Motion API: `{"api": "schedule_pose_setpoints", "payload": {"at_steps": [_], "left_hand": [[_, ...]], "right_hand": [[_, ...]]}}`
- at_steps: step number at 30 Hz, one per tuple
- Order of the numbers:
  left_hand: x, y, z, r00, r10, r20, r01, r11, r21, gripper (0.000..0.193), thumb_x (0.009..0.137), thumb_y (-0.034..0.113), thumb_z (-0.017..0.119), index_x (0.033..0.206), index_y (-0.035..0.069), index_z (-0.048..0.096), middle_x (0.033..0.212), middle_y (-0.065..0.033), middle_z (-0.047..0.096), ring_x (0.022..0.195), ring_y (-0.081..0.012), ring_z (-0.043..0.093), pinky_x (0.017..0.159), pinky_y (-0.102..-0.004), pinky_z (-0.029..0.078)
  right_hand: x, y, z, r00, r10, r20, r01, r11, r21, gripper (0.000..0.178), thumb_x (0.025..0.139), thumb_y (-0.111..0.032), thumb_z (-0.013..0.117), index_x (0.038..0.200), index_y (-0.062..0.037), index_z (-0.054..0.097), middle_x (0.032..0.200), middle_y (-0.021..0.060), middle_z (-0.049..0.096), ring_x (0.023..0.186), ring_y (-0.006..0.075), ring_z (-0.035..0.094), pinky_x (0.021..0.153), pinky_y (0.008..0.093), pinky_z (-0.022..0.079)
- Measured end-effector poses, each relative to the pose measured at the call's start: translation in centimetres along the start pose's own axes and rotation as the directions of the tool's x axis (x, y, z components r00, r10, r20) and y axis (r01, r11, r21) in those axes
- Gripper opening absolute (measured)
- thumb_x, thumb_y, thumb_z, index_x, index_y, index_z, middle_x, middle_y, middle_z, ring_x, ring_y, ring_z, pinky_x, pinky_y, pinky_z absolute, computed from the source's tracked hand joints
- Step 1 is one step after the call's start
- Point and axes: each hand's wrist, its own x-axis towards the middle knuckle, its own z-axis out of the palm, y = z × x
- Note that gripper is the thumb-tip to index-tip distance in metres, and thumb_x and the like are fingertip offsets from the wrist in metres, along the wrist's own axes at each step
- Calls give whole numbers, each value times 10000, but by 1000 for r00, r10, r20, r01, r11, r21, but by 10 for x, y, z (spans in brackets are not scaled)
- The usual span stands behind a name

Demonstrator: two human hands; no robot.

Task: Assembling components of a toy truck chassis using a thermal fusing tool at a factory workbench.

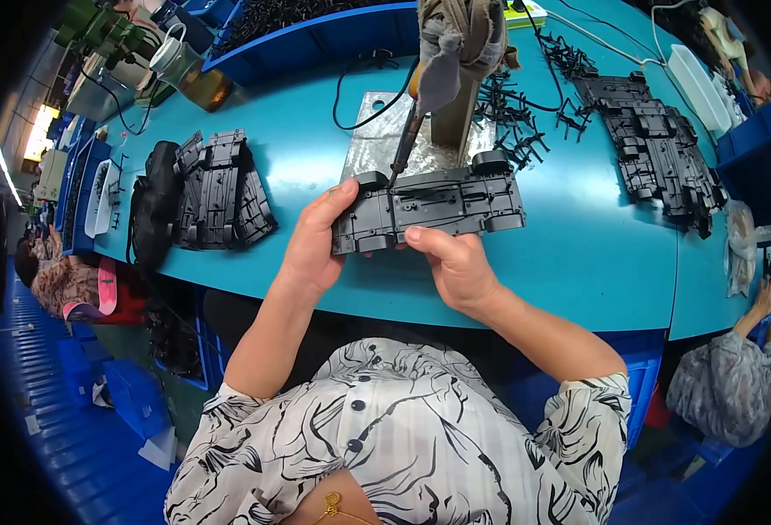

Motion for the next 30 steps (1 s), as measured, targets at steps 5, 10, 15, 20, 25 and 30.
{"api": "schedule_pose_setpoints", "payload": {"at_steps": [5,10,15,20,25,30], "left_hand": [[1,0,1,1000,-2,-28,2,1000,5,318,895,333,597,1002,34,601,816,-42,656,645,-117,631,489,-258,479],[2,-2,5,999,6,-50,-8,999,-31,314,892,326,605,1003,32,599,825,-45,657,665,-121,639,512,-251,495],[1,-2,6,997,3,-80,-6,999,-33,303,896,317,599,1013,37,602,837,-48,658,671,-119,637,517,-249,495],[4,-1,6,999,3,-53,-1,999,40,377,935,345,509,1092,9,577,865,-79,654,671,-135,630,493,-257,477],[10,-2,-2,1000,-6,-6,6,999,40,355,935,344,509,1065,21,583,845,-75,656,659,-135,633,475,-251,475],[7,-2,0,1000,6,-30,-5,1000,10,335,934,344,510,1036,35,588,835,-64,655,642,-131,628,467,-247,465]], "right_hand": [[2,-5,-3,997,68,-23,-68,998,8,338,810,-52,579,1134,41,561,1080,109,631,1030,206,585,958,348,417],[5,3,-18,995,87,-39,-89,995,-49,393,791,-52,593,1173,24,538,1089,98,623,1054,203,575,977,343,408],[3,-3,-5,1000,-13,19,13,1000,-20,539,751,-80,647,1254,-24,461,1166,86,573,1089,196,548,997,338,394],[3,-7,-6,998,-50,31,51,997,-65,537,750,-91,657,1247,-20,466,1159,82,572,1098,196,541,993,339,395],[5,-6,-4,994,-107,26,109,992,-64,415,767,-78,666,1159,-26,538,1057,63,604,974,157,570,896,308,439],[5,-5,-6,994,-98,46,103,988,-116,529,753,-85,653,1245,-24,470,1158,75,563,1106,189,530,1001,337,377]]}}
